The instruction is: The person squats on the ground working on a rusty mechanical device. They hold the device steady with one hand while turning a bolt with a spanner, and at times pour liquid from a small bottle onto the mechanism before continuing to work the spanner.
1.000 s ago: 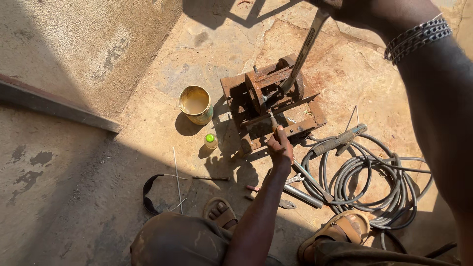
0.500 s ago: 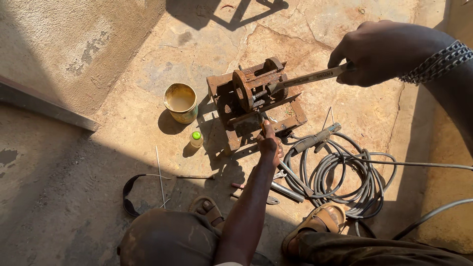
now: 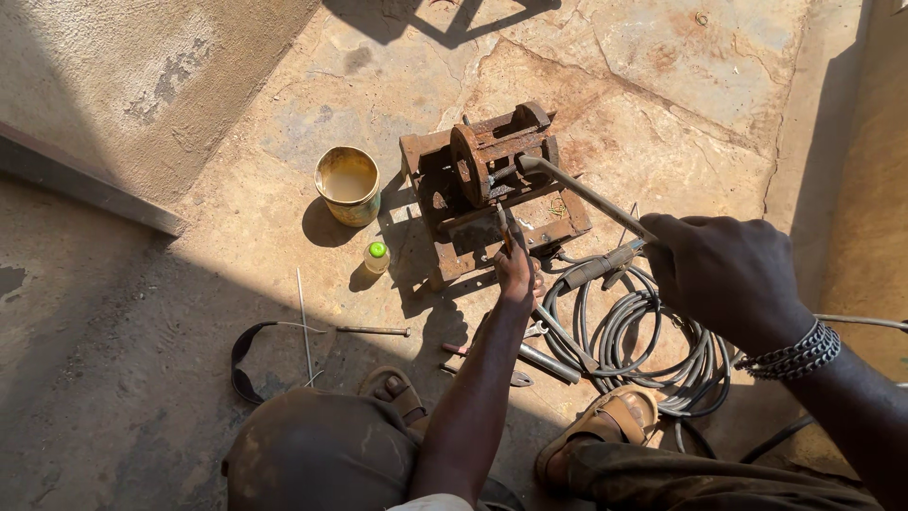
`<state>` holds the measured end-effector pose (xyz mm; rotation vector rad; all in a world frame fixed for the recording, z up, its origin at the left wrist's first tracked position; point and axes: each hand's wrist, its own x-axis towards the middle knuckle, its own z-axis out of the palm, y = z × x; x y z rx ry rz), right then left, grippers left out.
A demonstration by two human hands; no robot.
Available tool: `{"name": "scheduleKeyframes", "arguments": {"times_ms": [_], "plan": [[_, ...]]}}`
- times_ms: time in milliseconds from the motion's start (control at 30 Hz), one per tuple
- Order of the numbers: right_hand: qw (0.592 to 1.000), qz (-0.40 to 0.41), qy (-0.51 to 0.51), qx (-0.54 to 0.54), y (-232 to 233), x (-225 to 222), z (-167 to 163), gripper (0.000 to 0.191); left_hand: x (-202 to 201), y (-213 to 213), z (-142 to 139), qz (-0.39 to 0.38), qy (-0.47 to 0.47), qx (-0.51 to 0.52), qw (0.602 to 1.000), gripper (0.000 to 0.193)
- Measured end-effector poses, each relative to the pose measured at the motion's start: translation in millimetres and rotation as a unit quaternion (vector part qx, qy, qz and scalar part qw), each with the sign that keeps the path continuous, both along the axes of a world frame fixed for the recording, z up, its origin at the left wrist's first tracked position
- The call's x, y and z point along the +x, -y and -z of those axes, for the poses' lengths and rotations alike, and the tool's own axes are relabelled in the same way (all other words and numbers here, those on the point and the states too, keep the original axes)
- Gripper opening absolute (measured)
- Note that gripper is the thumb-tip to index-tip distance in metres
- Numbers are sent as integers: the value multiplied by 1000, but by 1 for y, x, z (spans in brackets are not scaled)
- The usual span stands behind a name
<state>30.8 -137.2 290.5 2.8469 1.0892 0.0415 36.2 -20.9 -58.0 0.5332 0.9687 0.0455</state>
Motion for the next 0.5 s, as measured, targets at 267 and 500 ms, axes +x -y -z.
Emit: {"name": "scheduleKeyframes", "arguments": {"times_ms": [267, 500], "plan": [[781, -168, -153, 581, 29, 21, 58, 35, 5, -3, 1, 46, -13, 25, 999, 61], [629, -195, -254, 709, 0, 71, 69, 46, -2, 15, 20, 8, -38, 519, 854, 54]]}}
